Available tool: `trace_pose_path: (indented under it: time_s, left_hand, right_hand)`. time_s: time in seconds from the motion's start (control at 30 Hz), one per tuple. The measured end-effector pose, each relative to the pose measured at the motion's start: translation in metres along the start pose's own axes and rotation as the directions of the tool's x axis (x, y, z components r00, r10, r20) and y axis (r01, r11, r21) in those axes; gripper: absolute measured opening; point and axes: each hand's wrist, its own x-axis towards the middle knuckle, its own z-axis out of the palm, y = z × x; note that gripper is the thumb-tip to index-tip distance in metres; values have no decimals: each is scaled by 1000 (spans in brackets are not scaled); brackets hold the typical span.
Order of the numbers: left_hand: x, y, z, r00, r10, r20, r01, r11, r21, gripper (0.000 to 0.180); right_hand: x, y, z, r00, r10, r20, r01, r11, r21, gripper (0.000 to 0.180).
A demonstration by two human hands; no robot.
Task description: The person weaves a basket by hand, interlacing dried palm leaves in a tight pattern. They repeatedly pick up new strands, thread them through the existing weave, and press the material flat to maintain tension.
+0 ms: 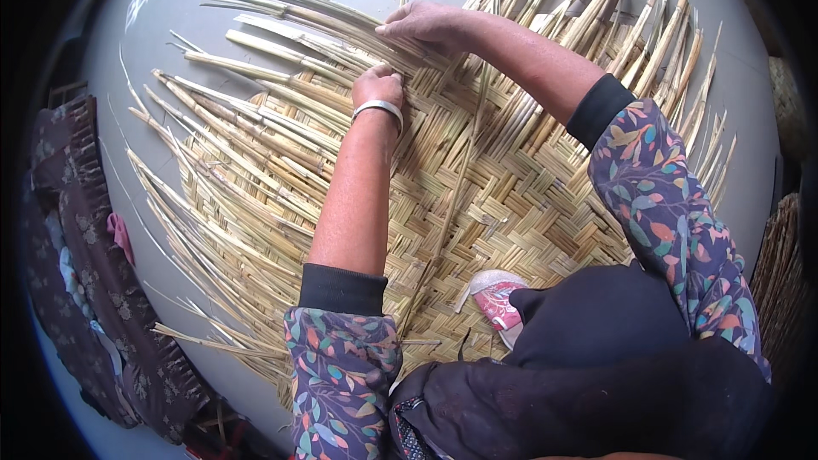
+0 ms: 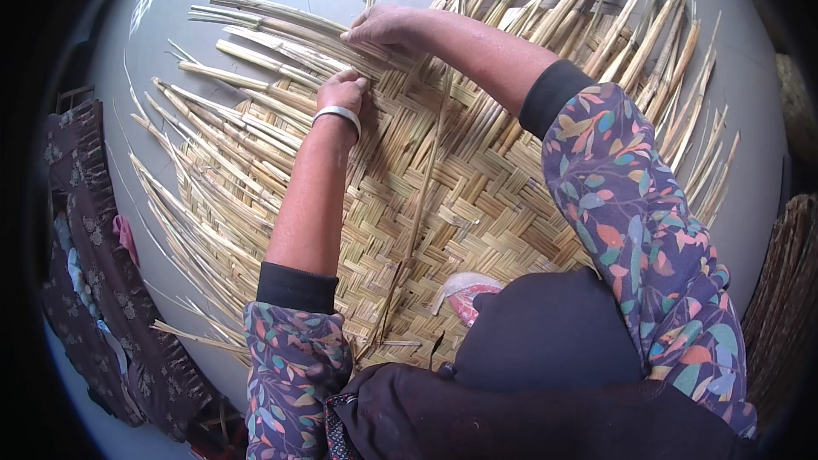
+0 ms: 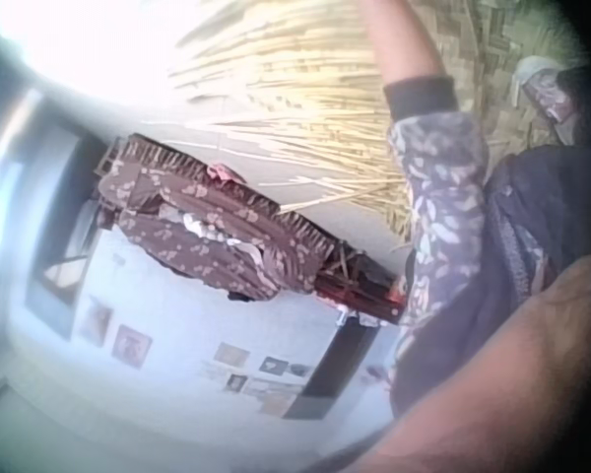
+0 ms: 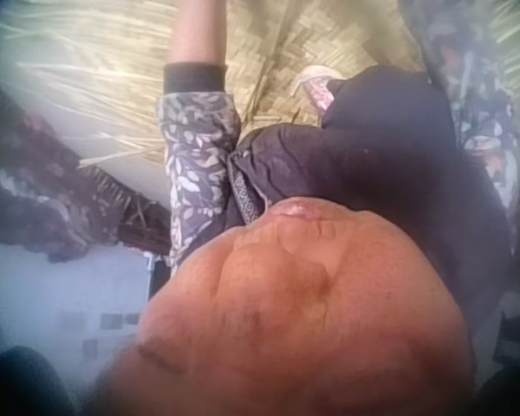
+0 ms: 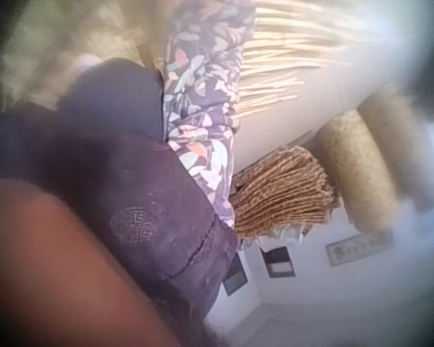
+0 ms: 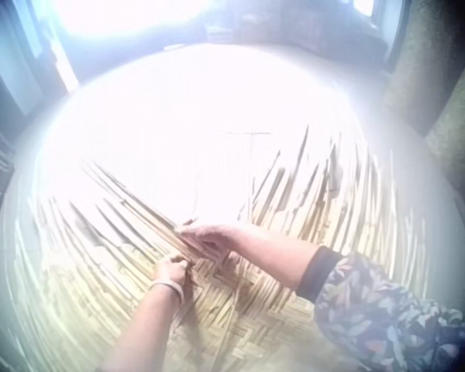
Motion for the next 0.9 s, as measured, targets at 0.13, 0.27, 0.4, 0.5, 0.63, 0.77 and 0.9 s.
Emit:
trace_pose_path:
  time_s: [0.13,0.27,0.4,0.5,0.63,0.77,0.9]
  left_hand:
    - [-10,6,0,998,-67,-21,62,982,-177,14]
    - [-35,37,1,978,-206,11,189,870,-456,16]
    - [-44,51,-1,952,-303,-39,238,816,-526,14]
    - [-43,54,-3,952,-294,-81,236,878,-418,14]
    - [-46,55,-4,965,-209,-156,173,960,-219,15]
    - [-63,42,2,977,-52,-206,-26,933,-360,28]
    - [-82,13,4,757,611,-232,-499,770,397,29]
  right_hand:
    - [6,1,-2,996,46,-83,-47,999,-8,38]
    - [-9,-10,-7,992,25,-124,-58,960,-274,29]
    - [-13,1,-1,930,-298,-215,88,749,-657,15]
    - [-28,-1,5,908,-336,-250,-4,591,-807,12]
    - [-39,15,4,906,-334,-260,-15,589,-808,15]
    - [-38,22,1,898,-314,-307,-32,651,-758,13]
    - [-42,23,1,879,-369,-303,1,637,-771,11]
